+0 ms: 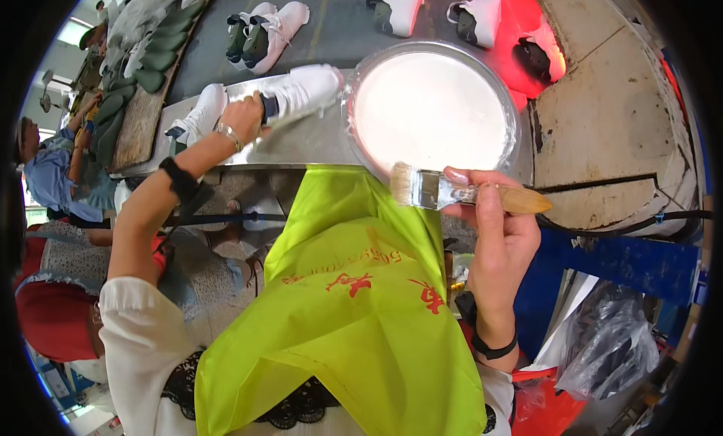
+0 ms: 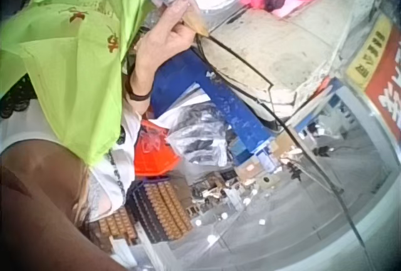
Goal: Applying adhesive to the bottom of shoe soles using a brush in a manufacturing environment.
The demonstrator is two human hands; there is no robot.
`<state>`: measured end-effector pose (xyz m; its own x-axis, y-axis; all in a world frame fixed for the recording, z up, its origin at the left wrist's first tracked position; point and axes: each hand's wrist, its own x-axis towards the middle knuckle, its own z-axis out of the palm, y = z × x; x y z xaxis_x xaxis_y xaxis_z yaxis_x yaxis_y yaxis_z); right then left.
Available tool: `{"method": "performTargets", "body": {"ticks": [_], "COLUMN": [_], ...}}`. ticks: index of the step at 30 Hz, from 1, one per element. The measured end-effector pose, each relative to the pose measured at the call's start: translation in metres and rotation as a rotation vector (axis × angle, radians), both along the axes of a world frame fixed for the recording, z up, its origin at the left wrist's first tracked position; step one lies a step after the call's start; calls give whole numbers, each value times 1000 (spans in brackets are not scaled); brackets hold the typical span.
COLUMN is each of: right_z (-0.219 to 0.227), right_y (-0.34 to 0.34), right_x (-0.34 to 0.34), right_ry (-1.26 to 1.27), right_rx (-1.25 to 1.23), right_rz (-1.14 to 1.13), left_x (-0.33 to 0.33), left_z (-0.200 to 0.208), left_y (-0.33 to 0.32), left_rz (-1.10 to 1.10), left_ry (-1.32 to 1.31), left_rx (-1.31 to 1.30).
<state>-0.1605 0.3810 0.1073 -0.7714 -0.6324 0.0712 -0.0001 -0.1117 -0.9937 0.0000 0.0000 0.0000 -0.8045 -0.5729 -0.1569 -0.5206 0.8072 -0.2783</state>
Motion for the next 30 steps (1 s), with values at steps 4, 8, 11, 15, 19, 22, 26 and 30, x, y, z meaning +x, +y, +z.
{"method": "performTargets", "body": {"ticks": [4, 8, 11, 15, 19, 22, 26, 30], "right_z": [2, -3, -28, -94, -100, -104, -98, -61], "right_y": [-5, -17, -38, -75, -126, -142, -132, -121], "right_x": [-9, -16, -33, -76, -83, -90, -104, -113], "right_ry": [15, -10, -40, 143, 449, 646, 692, 145], "right_rx": [-58, -3, 41, 279, 361, 629, 789, 134], "right_rz": [-94, -101, -106, -62, -56, -25, 23, -31], "left_x": [-14, -12, 38, 111, 170, 93, 54, 32], "left_z": [-2, 40, 52, 27, -119, -67, -56, -94], "left_y": [-52, -81, -94, 8, 84, 148, 140, 134], "left_rz": [192, 307, 440, 636, 259, 926, 914, 439], "left_ry": [123, 299, 484, 1164, 1544, 1412, 1259, 1524], "left_rx": [-47, 82, 462, 1448, 2011, 2009, 2256, 2614]}}
